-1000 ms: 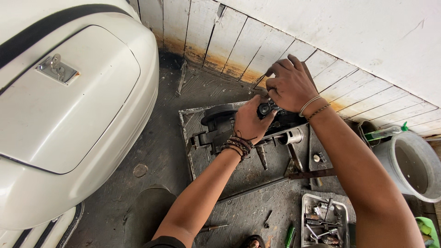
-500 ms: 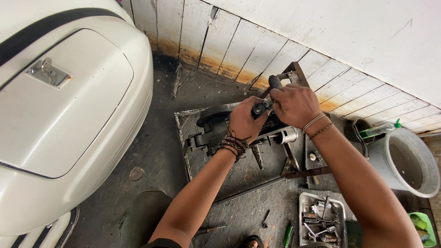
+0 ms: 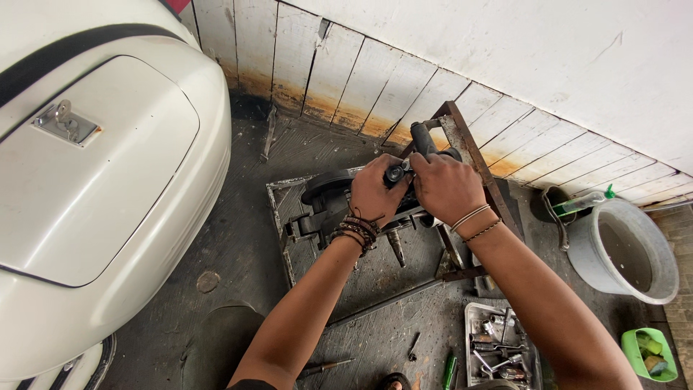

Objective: The person uses a wrench to tighten a bolt on a mechanical part clamped in a vise. They repeatedly adjust the wrench and rotate the bolt while holding the part steady.

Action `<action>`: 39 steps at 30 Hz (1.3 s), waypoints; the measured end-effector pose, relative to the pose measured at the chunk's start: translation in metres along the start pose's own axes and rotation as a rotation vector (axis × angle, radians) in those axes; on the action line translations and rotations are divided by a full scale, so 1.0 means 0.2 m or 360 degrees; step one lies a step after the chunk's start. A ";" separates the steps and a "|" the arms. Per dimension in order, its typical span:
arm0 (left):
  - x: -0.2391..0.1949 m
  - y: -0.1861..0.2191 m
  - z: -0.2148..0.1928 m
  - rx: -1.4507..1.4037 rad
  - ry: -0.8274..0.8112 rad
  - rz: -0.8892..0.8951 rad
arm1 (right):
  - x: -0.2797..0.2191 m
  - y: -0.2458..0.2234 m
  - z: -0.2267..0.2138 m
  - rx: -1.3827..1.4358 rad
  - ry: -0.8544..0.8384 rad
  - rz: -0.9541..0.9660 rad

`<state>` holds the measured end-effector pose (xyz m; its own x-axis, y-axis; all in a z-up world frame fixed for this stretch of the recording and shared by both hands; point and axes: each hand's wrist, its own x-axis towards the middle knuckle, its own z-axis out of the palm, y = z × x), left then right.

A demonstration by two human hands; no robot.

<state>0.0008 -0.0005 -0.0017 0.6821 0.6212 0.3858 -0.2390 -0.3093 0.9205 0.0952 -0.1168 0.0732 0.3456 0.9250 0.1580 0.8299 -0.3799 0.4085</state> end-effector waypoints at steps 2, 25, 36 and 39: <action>0.00 0.01 0.00 -0.0020 0.0006 0.0005 | 0.00 0.00 0.02 -0.0003 0.0008 0.0012; 0.00 -0.04 0.03 0.0059 0.0084 0.0099 | -0.03 -0.16 0.09 0.0037 -0.0091 0.0398; 0.00 0.03 -0.01 -0.0092 0.0054 0.0055 | -0.01 -0.05 -0.04 0.0461 -0.0295 0.0546; -0.01 0.03 -0.02 -0.0101 0.0030 0.0058 | 0.01 0.07 0.07 0.0357 -0.0306 0.0494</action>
<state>-0.0039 -0.0008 0.0045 0.6590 0.6241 0.4197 -0.3070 -0.2863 0.9076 0.1136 -0.1203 0.0662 0.6518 0.7557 0.0639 0.7409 -0.6525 0.1591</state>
